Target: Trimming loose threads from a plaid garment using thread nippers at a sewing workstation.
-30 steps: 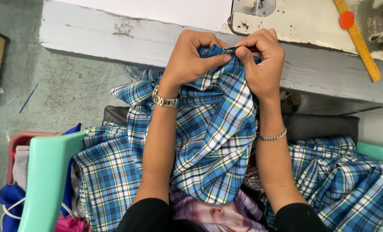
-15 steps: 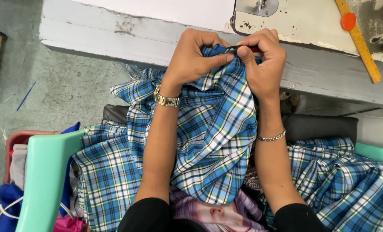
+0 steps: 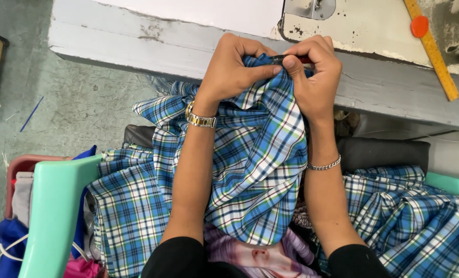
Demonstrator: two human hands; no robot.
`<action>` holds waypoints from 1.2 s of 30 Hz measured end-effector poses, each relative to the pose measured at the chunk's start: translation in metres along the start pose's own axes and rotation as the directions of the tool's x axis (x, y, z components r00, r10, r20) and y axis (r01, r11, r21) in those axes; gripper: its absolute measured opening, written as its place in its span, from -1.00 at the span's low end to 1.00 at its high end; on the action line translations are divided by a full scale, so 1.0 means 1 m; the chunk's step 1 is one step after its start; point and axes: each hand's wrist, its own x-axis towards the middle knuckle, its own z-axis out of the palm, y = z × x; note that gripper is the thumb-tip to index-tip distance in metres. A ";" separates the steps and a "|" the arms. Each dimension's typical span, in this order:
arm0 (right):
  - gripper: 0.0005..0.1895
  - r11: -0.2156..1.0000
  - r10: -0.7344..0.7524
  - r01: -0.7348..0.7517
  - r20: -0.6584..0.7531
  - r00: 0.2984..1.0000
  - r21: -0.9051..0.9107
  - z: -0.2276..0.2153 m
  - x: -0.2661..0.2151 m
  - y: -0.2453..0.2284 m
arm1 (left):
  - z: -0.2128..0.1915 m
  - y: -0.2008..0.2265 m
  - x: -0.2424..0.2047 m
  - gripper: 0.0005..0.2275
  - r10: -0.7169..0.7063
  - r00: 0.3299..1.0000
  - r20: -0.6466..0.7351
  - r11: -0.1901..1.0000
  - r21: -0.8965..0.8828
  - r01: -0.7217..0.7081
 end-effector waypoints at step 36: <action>-0.68 0.929 0.148 -0.145 0.020 0.989 0.342 -0.011 -0.014 0.024 | 0.001 -0.010 -0.007 -0.84 -0.121 0.992 -0.046 0.990 -0.075 0.118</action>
